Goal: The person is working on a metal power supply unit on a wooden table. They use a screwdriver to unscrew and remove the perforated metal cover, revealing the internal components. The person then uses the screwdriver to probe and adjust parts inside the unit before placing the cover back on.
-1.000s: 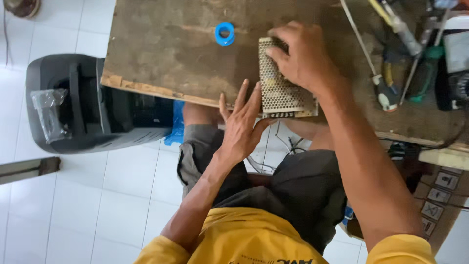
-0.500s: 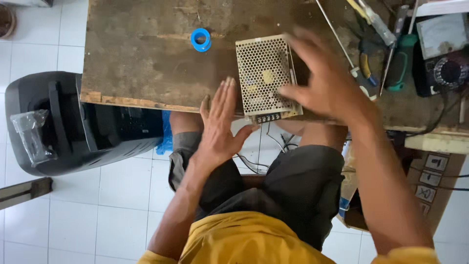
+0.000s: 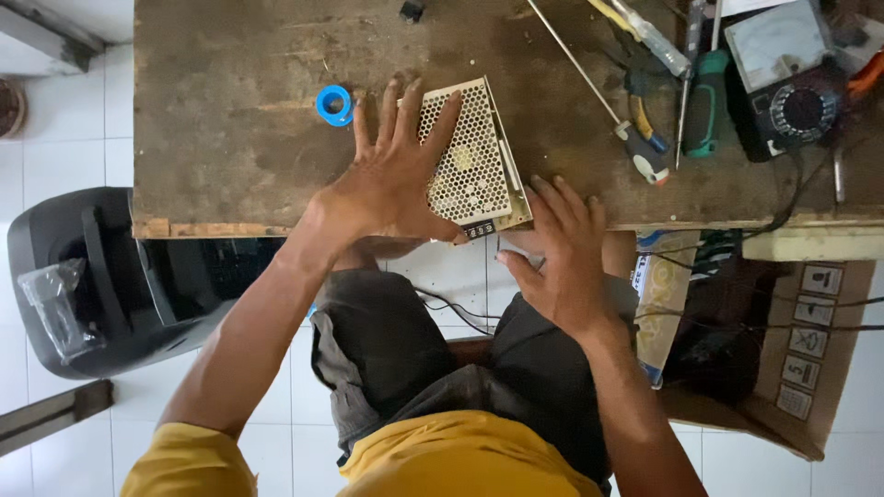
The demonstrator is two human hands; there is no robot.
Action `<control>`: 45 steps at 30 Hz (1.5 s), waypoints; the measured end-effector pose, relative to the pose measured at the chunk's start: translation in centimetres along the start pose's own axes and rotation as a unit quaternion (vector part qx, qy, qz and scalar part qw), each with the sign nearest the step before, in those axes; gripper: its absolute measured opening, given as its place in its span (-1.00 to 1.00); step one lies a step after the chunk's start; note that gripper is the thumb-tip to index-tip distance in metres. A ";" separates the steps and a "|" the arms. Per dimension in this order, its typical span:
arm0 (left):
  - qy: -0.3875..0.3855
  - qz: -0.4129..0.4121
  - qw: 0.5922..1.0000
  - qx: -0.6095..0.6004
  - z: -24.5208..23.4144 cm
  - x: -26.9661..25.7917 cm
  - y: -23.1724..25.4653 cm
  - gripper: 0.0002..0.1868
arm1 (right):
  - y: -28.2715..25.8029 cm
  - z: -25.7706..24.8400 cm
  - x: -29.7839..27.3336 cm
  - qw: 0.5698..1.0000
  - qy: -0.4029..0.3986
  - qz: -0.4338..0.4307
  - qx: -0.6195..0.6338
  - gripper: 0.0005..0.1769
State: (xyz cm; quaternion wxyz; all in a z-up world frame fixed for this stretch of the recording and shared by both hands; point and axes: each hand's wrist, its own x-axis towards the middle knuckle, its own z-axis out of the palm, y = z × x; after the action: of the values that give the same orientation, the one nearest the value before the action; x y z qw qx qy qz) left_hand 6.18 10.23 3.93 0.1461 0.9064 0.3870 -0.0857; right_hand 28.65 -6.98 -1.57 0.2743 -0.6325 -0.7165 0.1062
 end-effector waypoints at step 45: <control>-0.023 -0.003 0.994 -0.108 -2.1 -0.7 2.9 0.64 | -0.2 1.6 -0.7 0.999 0.030 0.026 -0.033 -0.39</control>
State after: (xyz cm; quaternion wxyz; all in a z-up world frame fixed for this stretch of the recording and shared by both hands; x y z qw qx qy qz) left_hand 7.88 8.54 6.67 0.2513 0.8820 0.3934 -0.0648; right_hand 27.68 -7.35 -3.03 0.2715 -0.6627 -0.6944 0.0703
